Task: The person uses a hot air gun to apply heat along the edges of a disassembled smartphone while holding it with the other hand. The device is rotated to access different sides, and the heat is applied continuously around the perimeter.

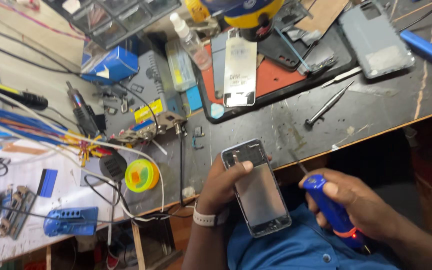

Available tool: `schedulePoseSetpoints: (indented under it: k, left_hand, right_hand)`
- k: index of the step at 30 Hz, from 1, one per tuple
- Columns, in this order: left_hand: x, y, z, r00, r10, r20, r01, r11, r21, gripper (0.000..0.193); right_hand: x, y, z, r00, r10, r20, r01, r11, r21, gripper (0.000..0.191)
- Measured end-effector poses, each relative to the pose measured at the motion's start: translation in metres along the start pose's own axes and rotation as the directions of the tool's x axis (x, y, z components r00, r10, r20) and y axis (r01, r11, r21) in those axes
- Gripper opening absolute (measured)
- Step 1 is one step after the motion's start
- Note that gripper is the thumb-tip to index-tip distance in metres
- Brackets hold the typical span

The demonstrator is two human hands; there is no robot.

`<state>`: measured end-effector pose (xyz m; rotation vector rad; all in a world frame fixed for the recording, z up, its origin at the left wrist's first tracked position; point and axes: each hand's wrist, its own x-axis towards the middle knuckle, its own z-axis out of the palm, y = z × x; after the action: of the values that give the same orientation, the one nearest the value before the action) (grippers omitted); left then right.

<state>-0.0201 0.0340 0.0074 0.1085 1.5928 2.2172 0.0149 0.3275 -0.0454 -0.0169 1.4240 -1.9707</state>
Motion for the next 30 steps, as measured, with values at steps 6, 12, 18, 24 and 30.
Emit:
schedulePoseSetpoints:
  k: [6, 12, 18, 24, 30]
  left_hand:
    - [0.000, 0.005, 0.009, 0.997, -0.072, -0.042, 0.076, 0.993, 0.092, 0.039]
    - [-0.002, 0.001, 0.004, 0.997, -0.075, 0.009, 0.073, 0.987, 0.145, 0.031]
    - [0.001, -0.008, -0.002, 0.996, -0.086, -0.019, 0.087, 0.993, 0.084, 0.031]
    - [0.000, -0.005, 0.000, 0.997, -0.075, 0.000, 0.074, 0.994, 0.076, 0.035]
    - [0.000, 0.002, 0.003, 0.998, -0.064, -0.011, 0.065, 0.992, 0.110, 0.036]
  right_hand:
    - [0.002, -0.020, 0.022, 0.979, 0.205, -0.007, -0.202, 0.953, -0.228, 0.042]
    - [0.005, -0.021, 0.033, 0.978, 0.208, -0.022, -0.209, 0.961, -0.183, 0.041]
    - [0.008, -0.013, 0.029, 0.989, 0.146, -0.030, -0.148, 0.978, -0.144, 0.041]
    - [0.009, -0.010, 0.027, 0.990, 0.135, -0.028, -0.137, 0.983, -0.124, 0.044]
    - [0.010, -0.007, 0.030, 0.990, 0.133, -0.047, -0.137, 0.987, -0.089, 0.043]
